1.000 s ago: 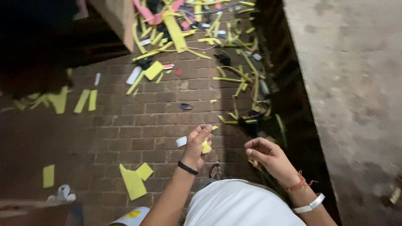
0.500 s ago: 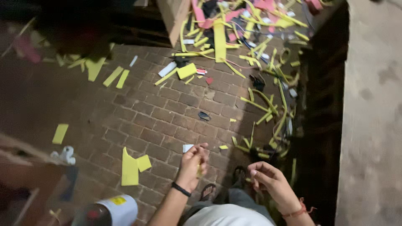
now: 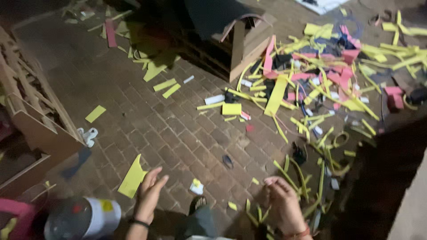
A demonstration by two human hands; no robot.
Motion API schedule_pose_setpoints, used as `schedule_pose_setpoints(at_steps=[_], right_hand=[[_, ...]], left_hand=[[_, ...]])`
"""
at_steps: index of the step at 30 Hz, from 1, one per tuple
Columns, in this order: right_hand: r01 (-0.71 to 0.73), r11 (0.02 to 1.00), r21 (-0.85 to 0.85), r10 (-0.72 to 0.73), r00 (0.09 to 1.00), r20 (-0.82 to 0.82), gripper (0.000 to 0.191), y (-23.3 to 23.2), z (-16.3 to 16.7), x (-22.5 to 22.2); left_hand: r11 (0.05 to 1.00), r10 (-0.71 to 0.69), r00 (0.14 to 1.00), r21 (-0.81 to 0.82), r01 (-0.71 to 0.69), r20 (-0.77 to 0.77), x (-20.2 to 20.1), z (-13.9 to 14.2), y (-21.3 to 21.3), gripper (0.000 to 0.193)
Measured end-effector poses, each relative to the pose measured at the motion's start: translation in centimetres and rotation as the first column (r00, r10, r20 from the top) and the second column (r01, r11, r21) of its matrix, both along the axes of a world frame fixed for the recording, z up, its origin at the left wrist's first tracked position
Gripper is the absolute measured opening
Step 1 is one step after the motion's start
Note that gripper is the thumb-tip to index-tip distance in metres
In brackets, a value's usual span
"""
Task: The person handles a small piece of yellow foam, tears off a scrap, and carries a large black foam sheet across the workshop. They measure a wooden frame with a tape measure, drape brown fabric over a foam-covered frame, and position a yellow foam ring on the workbench.
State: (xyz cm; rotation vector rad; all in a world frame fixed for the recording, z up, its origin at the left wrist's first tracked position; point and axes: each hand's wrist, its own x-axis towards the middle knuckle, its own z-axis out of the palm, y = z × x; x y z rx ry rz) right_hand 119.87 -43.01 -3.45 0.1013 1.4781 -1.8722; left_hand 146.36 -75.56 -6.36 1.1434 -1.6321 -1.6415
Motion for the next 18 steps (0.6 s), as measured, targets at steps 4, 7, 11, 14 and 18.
schedule_pose_setpoints(at_steps=[4, 7, 11, 14, 18], right_hand=[[-0.183, 0.971, -0.154, 0.197, 0.978, 0.076, 0.016, -8.0, -2.1, -4.8], [-0.297, 0.954, -0.050, 0.300, 0.951, 0.076, 0.016, -14.1, -2.6, -9.7], [-0.265, 0.964, 0.027, 0.264, 0.964, 0.021, 0.018, -23.4, -1.6, -17.0], [-0.258, 0.965, 0.045, 0.258, 0.966, 0.007, 0.019, -31.2, -0.1, -22.1], [-0.247, 0.965, 0.092, 0.253, 0.966, -0.051, 0.019, -40.7, 1.3, -28.6]], left_hand=[[0.953, 0.152, 0.985, 0.254, -0.167, 0.078, -2.7, -1.8, -5.3, 0.044], [0.920, 0.168, 0.965, 0.320, -0.227, 0.203, -8.5, -3.2, -10.6, 0.043], [0.910, 0.123, 0.990, 0.391, -0.138, 0.065, -16.7, -3.9, -19.1, 0.045], [0.927, 0.016, 0.998, 0.372, -0.037, 0.059, -22.8, -1.9, -26.1, 0.044], [0.949, -0.110, 0.980, 0.312, 0.054, 0.166, -31.1, 0.6, -35.7, 0.039]])
